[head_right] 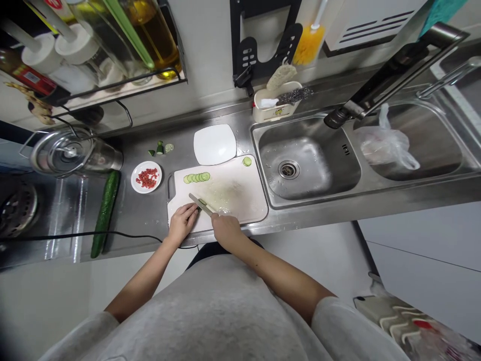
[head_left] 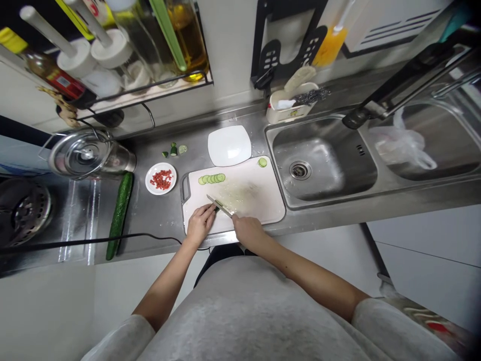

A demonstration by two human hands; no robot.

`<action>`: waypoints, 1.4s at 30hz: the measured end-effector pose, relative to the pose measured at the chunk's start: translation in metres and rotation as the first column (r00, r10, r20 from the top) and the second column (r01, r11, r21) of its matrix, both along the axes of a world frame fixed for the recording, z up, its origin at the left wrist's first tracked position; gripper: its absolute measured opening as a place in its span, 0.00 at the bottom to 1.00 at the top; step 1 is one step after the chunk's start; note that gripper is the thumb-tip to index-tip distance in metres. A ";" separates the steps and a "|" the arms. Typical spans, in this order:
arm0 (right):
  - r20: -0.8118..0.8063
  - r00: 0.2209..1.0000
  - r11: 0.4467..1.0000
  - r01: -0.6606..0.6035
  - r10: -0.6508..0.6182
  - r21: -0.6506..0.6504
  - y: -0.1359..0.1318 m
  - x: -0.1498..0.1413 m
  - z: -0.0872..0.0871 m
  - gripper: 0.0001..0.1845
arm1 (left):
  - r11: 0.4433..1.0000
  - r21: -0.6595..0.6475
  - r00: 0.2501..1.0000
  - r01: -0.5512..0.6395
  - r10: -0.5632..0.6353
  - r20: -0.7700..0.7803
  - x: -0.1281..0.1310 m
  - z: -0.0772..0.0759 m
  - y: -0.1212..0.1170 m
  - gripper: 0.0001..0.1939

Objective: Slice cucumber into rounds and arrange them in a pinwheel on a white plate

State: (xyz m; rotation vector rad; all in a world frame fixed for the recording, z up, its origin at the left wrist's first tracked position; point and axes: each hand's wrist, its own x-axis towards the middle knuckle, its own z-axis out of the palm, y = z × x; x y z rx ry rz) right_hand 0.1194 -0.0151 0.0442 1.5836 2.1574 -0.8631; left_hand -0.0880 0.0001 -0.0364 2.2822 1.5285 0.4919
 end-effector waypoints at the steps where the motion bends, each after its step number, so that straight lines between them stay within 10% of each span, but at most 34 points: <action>1: -0.006 1.000 1.000 0.006 -0.006 -0.001 0.001 0.000 0.000 0.14 | 1.000 -0.003 1.000 0.001 -0.001 0.000 0.000 0.000 0.000 0.17; 42: -0.044 0.999 0.999 -0.001 -0.001 -0.038 0.013 0.007 -0.006 0.17 | 0.999 -0.032 0.998 0.022 -0.019 0.066 -0.003 0.000 0.005 0.18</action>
